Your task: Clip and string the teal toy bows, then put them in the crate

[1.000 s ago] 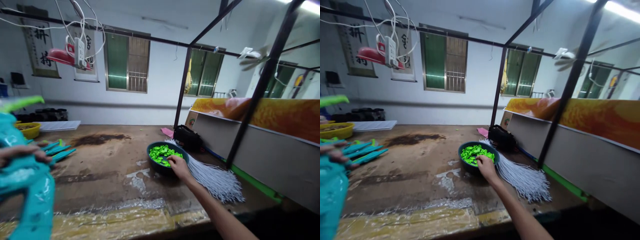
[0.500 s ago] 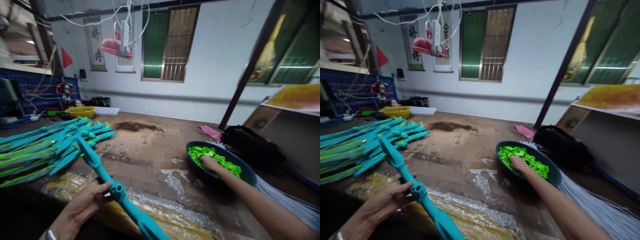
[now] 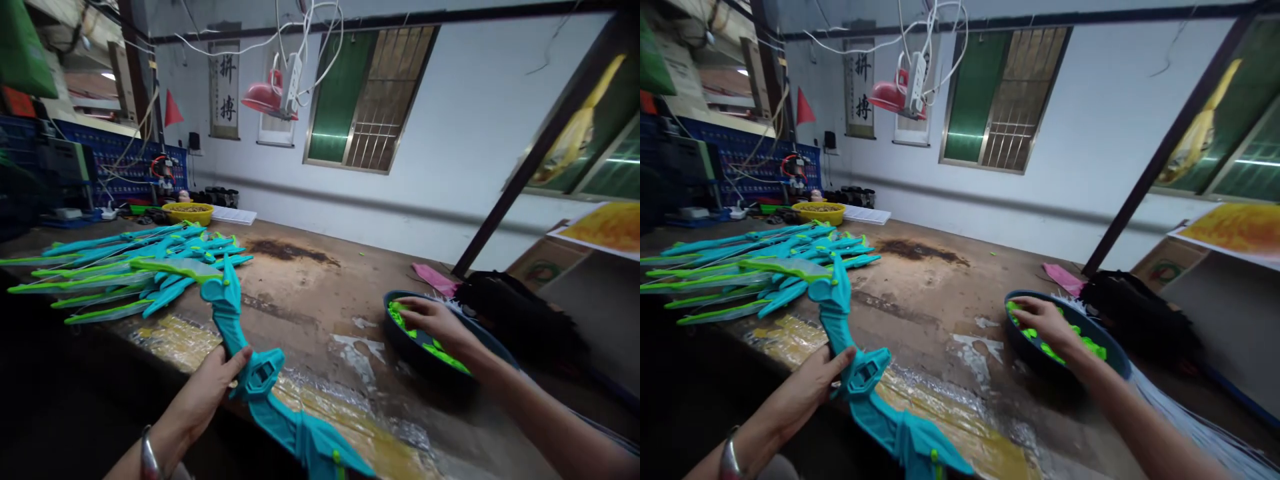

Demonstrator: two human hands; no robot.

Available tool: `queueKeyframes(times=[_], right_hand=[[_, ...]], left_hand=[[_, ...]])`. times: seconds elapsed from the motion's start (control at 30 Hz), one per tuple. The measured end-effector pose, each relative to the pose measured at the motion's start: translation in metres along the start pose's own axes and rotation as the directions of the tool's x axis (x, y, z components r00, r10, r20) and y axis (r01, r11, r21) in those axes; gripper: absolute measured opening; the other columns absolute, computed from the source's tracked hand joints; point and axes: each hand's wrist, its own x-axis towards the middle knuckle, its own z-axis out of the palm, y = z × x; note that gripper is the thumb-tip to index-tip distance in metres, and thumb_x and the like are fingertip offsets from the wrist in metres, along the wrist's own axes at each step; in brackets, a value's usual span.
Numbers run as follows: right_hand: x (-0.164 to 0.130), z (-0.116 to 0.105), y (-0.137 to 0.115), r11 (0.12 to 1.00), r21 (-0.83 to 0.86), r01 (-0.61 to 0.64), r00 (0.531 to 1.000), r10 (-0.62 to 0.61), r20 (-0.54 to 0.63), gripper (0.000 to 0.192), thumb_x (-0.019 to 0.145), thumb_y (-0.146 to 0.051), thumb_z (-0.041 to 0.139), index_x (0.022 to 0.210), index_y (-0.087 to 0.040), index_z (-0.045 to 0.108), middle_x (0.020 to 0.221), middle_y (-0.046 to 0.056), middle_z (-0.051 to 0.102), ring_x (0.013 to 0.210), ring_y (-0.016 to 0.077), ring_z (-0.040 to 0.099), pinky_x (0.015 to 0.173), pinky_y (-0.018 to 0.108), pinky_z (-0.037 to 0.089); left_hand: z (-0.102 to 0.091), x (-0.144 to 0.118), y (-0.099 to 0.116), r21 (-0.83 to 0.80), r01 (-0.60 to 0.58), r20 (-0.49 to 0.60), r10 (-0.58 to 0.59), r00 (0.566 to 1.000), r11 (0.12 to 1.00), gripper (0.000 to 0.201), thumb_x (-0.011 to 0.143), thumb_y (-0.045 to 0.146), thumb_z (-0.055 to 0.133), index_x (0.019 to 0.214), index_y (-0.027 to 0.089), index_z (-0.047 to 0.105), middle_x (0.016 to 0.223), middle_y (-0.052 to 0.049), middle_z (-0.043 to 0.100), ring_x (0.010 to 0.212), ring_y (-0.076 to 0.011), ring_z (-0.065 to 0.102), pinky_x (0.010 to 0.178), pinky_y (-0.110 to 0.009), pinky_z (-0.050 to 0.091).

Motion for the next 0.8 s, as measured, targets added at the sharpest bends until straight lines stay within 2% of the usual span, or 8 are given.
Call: queueKeyframes(times=[0.07, 0.17, 0.27, 0.33, 0.4, 0.5, 0.67, 0.8], right_hand=[[-0.034, 0.032, -0.035, 0.984, 0.145, 0.104, 0.984, -0.122, 0.126, 0.052, 0.072, -0.052, 0.076, 0.110, -0.017, 0.074, 0.085, 0.006, 0.071, 0.070, 0.0180, 0.064, 0.072, 0.032, 0.053], [-0.085, 0.077, -0.075, 0.932, 0.332, 0.145, 0.918, -0.252, 0.307, 0.044, 0.071, -0.051, 0.078, 0.101, -0.019, 0.077, 0.088, 0.004, 0.071, 0.067, 0.0156, 0.066, 0.071, 0.031, 0.054], [-0.120, 0.107, -0.096, 0.784, 0.620, 0.013, 0.846, -0.339, 0.411, 0.039, 0.073, -0.041, 0.084, 0.104, -0.020, 0.075, 0.081, 0.000, 0.068, 0.063, 0.0128, 0.065, 0.066, 0.027, 0.053], [-0.134, 0.117, -0.103, 0.714, 0.699, -0.052, 0.830, -0.359, 0.428, 0.039, 0.071, -0.038, 0.087, 0.103, -0.020, 0.073, 0.079, -0.001, 0.067, 0.063, 0.0122, 0.063, 0.063, 0.026, 0.054], [-0.142, 0.121, -0.106, 0.701, 0.709, -0.080, 0.830, -0.347, 0.437, 0.037, 0.068, -0.038, 0.090, 0.094, -0.019, 0.072, 0.078, -0.001, 0.066, 0.063, 0.0121, 0.061, 0.062, 0.026, 0.054], [-0.151, 0.121, -0.109, 0.765, 0.642, -0.054, 0.842, -0.311, 0.441, 0.035, 0.070, -0.042, 0.088, 0.085, -0.016, 0.069, 0.076, 0.000, 0.066, 0.065, 0.0122, 0.059, 0.062, 0.025, 0.052], [-0.163, 0.118, -0.111, 0.869, 0.477, 0.134, 0.876, -0.329, 0.352, 0.028, 0.080, -0.040, 0.077, 0.080, -0.018, 0.060, 0.073, 0.000, 0.061, 0.065, 0.0129, 0.056, 0.059, 0.023, 0.047], [-0.170, 0.117, -0.110, 0.883, 0.312, 0.351, 0.863, -0.434, 0.260, 0.021, 0.088, -0.027, 0.065, 0.108, -0.022, 0.062, 0.080, 0.001, 0.063, 0.068, 0.0159, 0.061, 0.061, 0.026, 0.050]], left_hand=[[0.010, -0.001, -0.002, -0.041, -0.051, -0.052, 0.049, 0.997, 0.998, 0.056, 0.057, 0.058, 0.089, 0.092, 0.020, 0.065, 0.081, -0.004, 0.076, 0.074, -0.0235, 0.071, 0.070, -0.035, 0.060], [0.022, -0.007, -0.001, -0.076, -0.017, -0.029, 0.015, 0.999, 0.997, 0.056, 0.059, 0.058, 0.088, 0.094, 0.020, 0.064, 0.082, -0.004, 0.076, 0.070, -0.0229, 0.070, 0.058, -0.032, 0.057], [0.027, -0.021, 0.003, -0.090, 0.016, 0.085, -0.009, 0.996, 0.996, 0.049, 0.063, 0.053, 0.087, 0.091, 0.019, 0.066, 0.084, -0.005, 0.076, 0.070, -0.0214, 0.068, 0.055, -0.028, 0.054], [0.027, -0.032, 0.005, -0.127, -0.002, 0.169, 0.023, 0.985, 0.992, 0.043, 0.063, 0.045, 0.089, 0.092, 0.018, 0.070, 0.087, -0.006, 0.077, 0.077, -0.0218, 0.069, 0.063, -0.028, 0.055], [0.026, -0.042, 0.003, -0.167, -0.012, 0.228, 0.050, 0.972, 0.986, 0.041, 0.063, 0.037, 0.090, 0.095, 0.019, 0.073, 0.094, -0.008, 0.078, 0.085, -0.0252, 0.070, 0.073, -0.031, 0.056], [0.024, -0.050, -0.006, -0.202, -0.021, 0.261, 0.074, 0.962, 0.979, 0.042, 0.066, 0.033, 0.088, 0.104, 0.021, 0.075, 0.109, -0.010, 0.077, 0.102, -0.0322, 0.070, 0.089, -0.040, 0.055], [0.027, -0.057, -0.021, -0.173, -0.061, 0.257, 0.105, 0.961, 0.983, 0.044, 0.072, 0.033, 0.084, 0.112, 0.019, 0.075, 0.118, -0.011, 0.076, 0.112, -0.0359, 0.067, 0.099, -0.045, 0.052], [0.034, -0.062, -0.026, -0.206, -0.055, 0.223, 0.102, 0.969, 0.977, 0.049, 0.074, 0.035, 0.083, 0.119, 0.021, 0.072, 0.120, -0.009, 0.075, 0.114, -0.0345, 0.067, 0.101, -0.044, 0.051]])
